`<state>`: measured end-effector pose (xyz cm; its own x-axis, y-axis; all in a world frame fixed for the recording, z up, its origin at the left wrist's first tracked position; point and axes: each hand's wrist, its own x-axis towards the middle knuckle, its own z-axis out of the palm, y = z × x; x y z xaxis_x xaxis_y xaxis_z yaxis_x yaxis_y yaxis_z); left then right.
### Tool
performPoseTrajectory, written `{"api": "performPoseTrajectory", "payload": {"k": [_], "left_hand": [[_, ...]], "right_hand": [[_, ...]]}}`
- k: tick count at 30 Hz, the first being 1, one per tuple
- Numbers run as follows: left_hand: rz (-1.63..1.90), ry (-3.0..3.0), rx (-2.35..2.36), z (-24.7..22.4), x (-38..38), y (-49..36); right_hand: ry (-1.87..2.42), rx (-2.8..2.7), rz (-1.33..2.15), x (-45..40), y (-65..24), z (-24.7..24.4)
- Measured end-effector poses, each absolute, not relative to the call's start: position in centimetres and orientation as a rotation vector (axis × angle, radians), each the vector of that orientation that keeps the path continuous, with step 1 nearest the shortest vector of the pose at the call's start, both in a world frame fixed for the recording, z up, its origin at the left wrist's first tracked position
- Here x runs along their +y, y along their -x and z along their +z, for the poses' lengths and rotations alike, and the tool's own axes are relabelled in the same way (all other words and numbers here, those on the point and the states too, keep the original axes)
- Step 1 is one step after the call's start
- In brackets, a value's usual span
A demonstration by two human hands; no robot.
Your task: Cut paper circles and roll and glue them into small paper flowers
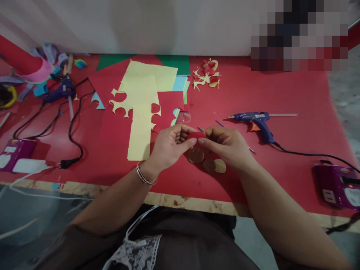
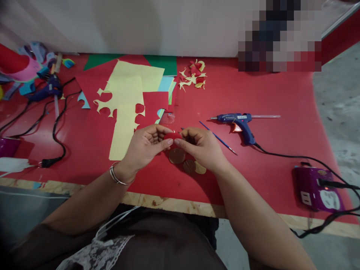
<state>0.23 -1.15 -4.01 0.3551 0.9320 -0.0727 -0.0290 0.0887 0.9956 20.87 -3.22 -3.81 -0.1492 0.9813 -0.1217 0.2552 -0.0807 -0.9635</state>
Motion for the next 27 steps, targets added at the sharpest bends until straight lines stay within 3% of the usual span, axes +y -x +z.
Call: {"api": "performPoseTrajectory", "payload": {"k": [19,27], "left_hand": [[0.85,-1.349,0.983,-3.43,-0.8,0.4],[1.008,-1.313,0.993,-3.8,-0.27,0.64]], "right_hand": [[1.368,-1.467,1.304,-3.2,-21.01,-3.56],[1.37,-1.399,1.15,-2.82,-21.63,-3.24]]}}
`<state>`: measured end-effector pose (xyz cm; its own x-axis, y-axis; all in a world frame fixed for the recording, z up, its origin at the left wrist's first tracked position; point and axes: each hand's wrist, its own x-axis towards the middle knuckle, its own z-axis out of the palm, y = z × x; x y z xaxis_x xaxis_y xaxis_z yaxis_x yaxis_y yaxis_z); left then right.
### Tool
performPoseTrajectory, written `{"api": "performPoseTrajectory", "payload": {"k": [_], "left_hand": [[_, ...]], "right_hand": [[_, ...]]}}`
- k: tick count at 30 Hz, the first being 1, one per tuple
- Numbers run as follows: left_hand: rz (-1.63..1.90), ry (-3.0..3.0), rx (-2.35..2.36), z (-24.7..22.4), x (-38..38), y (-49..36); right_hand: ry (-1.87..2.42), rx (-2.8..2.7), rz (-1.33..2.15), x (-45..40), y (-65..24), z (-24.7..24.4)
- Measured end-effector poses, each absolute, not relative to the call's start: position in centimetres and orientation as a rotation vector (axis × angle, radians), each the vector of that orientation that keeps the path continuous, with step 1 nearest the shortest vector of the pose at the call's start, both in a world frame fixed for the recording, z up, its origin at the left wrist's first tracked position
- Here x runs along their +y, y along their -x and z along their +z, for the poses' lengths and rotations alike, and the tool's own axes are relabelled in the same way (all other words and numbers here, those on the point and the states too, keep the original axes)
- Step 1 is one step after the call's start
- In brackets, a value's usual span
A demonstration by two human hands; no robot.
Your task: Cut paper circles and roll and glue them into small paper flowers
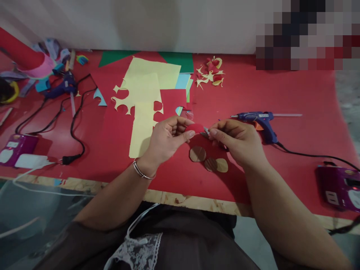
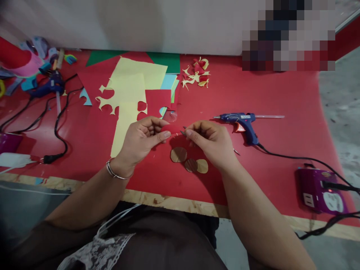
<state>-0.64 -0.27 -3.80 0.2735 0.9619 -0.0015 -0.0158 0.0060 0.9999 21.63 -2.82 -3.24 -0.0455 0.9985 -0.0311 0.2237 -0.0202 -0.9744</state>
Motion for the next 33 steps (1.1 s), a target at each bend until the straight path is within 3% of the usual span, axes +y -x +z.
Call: {"api": "performPoseTrajectory", "payload": {"k": [17,27,33], "left_hand": [[0.888,-1.656,1.055,-3.8,-1.1,-0.1],[0.619,-1.637,1.03,-3.3,0.0,1.5],[0.718,-1.662,0.965,-3.4,-0.3,0.9]], "right_hand": [[1.446,-1.687,1.09,-3.1,-20.9,-3.0],[1.428,-1.808,1.066,-3.0,-21.1,-2.9],[1.417,-1.893,1.017,-2.9,-21.4,-3.1]]}}
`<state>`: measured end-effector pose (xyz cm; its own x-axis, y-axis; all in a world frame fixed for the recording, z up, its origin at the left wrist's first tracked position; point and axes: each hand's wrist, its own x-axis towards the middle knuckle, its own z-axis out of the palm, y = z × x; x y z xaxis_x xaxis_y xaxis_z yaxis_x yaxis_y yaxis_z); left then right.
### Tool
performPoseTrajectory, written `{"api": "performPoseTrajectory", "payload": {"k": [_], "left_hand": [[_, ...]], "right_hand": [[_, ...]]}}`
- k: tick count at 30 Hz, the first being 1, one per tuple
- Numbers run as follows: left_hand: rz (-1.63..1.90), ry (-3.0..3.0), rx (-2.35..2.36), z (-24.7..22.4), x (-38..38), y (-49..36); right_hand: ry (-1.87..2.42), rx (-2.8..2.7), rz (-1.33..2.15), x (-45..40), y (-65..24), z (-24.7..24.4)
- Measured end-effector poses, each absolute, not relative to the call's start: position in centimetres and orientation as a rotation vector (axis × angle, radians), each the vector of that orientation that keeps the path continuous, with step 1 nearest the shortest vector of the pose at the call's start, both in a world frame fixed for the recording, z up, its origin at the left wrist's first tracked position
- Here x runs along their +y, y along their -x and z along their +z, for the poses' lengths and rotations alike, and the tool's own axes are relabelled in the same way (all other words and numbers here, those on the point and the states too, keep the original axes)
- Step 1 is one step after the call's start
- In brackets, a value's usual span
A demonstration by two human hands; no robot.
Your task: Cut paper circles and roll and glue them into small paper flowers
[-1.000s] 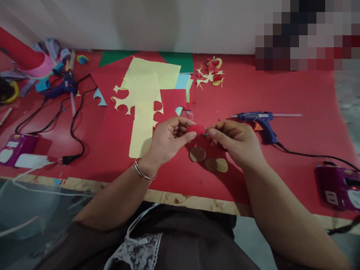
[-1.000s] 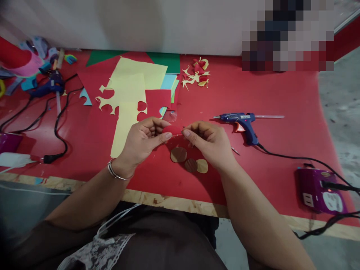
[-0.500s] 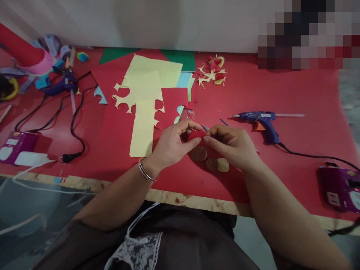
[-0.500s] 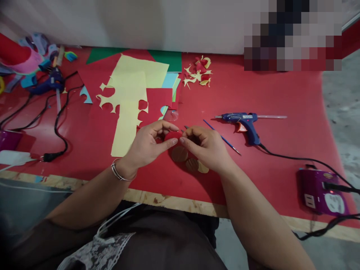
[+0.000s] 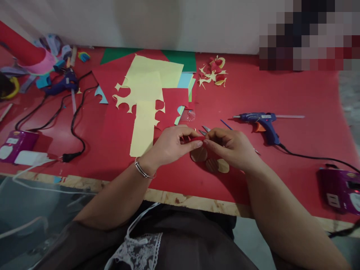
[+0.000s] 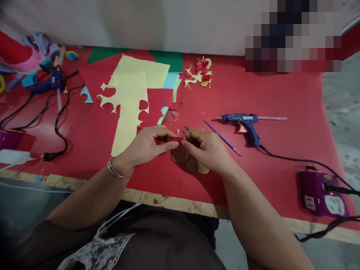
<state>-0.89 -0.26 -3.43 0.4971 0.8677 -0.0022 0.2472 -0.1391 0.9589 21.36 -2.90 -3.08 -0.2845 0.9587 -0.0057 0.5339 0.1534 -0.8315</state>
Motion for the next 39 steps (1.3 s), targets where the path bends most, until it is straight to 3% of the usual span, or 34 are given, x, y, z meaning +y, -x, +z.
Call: {"api": "performPoseTrajectory", "payload": {"k": [7,12,21,32,39], "left_hand": [[0.627,-1.47,0.918,-4.2,-0.1,0.9],[0.631,-1.215,0.963,-4.1,0.0,0.9],[0.818,-0.772,0.885,-4.8,0.3,0.1],[0.815,-0.715,0.857,-5.0,-0.2,-0.6],[0.948,-1.029,0.99,-5.1,-0.6,-0.7]], "right_hand": [[1.454,-1.826,1.068,-3.0,-21.7,-3.2],[1.481,-1.737,0.782,-3.3,-21.9,-3.3],[1.174,-2.101,0.42,-3.9,-20.8,-3.8],[1.089,-2.17,0.285,-3.9,-21.1,-4.4],[1.072,-2.171,0.287,-3.7,-20.8,-4.6]]}}
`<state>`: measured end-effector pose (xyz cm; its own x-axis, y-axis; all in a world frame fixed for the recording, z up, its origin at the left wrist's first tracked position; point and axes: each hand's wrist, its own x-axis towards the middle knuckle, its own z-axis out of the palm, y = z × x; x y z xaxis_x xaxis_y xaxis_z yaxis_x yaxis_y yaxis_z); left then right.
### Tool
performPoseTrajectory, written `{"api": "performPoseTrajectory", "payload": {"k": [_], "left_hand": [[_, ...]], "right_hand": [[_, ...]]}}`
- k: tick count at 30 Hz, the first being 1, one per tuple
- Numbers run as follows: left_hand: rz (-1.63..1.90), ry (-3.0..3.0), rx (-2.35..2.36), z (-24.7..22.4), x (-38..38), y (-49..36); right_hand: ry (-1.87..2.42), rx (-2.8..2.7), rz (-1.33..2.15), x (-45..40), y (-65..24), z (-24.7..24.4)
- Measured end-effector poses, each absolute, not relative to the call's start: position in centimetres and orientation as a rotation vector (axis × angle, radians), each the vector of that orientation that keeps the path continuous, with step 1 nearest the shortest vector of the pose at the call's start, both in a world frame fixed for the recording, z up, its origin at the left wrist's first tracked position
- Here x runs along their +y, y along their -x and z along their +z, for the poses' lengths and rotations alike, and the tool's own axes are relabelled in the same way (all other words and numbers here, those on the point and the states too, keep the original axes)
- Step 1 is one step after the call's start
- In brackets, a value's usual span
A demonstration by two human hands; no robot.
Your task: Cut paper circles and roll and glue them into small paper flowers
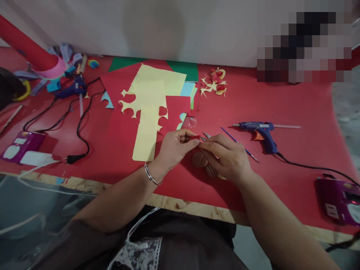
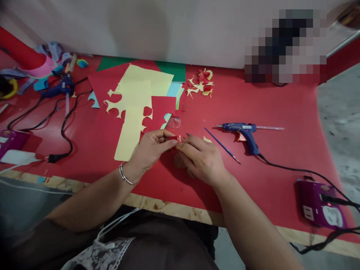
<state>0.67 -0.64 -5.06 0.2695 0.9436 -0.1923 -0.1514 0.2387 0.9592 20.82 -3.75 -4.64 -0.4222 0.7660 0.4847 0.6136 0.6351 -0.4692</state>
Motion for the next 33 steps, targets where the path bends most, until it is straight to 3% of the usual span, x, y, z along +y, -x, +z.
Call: {"api": "performPoseTrajectory", "payload": {"k": [20,33], "left_hand": [[0.919,-1.499,1.012,-4.4,-0.2,-1.5],[0.889,-1.251,0.819,-6.2,2.8,-3.3]], "right_hand": [[1.382,-1.57,0.716,-3.1,-20.4,-4.4],[1.378,-1.303,0.914,-1.7,-21.1,-5.7]]}}
